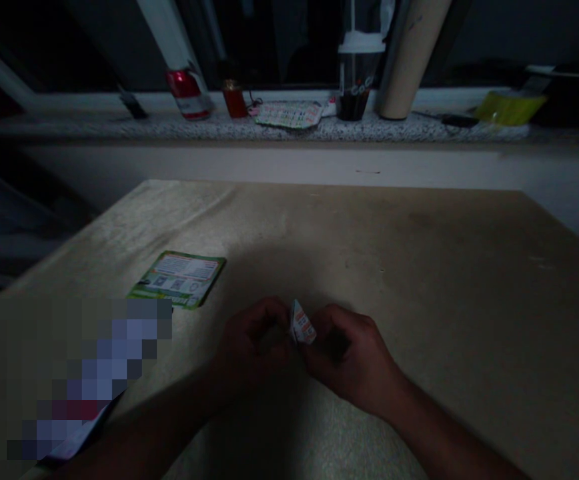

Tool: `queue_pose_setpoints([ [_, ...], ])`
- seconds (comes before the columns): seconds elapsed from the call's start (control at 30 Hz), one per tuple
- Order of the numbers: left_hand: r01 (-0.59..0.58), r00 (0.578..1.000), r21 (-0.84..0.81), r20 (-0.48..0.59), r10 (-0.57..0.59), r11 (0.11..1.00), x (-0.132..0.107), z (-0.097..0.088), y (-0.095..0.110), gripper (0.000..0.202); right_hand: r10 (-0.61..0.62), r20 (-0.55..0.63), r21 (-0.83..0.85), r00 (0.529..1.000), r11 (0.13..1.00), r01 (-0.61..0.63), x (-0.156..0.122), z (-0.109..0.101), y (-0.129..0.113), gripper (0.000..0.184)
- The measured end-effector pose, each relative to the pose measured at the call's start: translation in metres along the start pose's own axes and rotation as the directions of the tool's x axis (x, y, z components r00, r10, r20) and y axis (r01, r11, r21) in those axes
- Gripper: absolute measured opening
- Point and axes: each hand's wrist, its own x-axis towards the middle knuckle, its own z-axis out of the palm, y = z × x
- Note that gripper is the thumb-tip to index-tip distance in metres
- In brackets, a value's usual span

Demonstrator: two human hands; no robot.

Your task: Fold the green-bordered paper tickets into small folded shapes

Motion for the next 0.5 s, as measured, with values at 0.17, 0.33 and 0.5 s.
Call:
queue_pose_setpoints([
  [0.17, 0.042, 0.999, -0.142, 0.037, -0.037, 0.989, 0.001, -0.003, -0.005, 0.019, -0.013, -0.034, 0.047, 0.999, 0.999, 0.015, -0.001, -0.002, -0.001, 0.012],
  [0.33, 0.166, 0.984, -0.357, 0.114, -0.133, 0.919, 0.004, -0.003, -0.008, 0.022, -0.007, -0.009, 0.217, 1.000, 0.976, 0.009, -0.001, -0.007, 0.000, 0.011],
  [0.5, 0.191, 0.981, -0.449, 0.114, -0.156, 0.873, 0.007, -0.006, -0.011, 0.019, -0.143, -0.001, 0.186, 0.990, 0.972, 0.141, 0.002, -0.013, -0.004, 0.017],
])
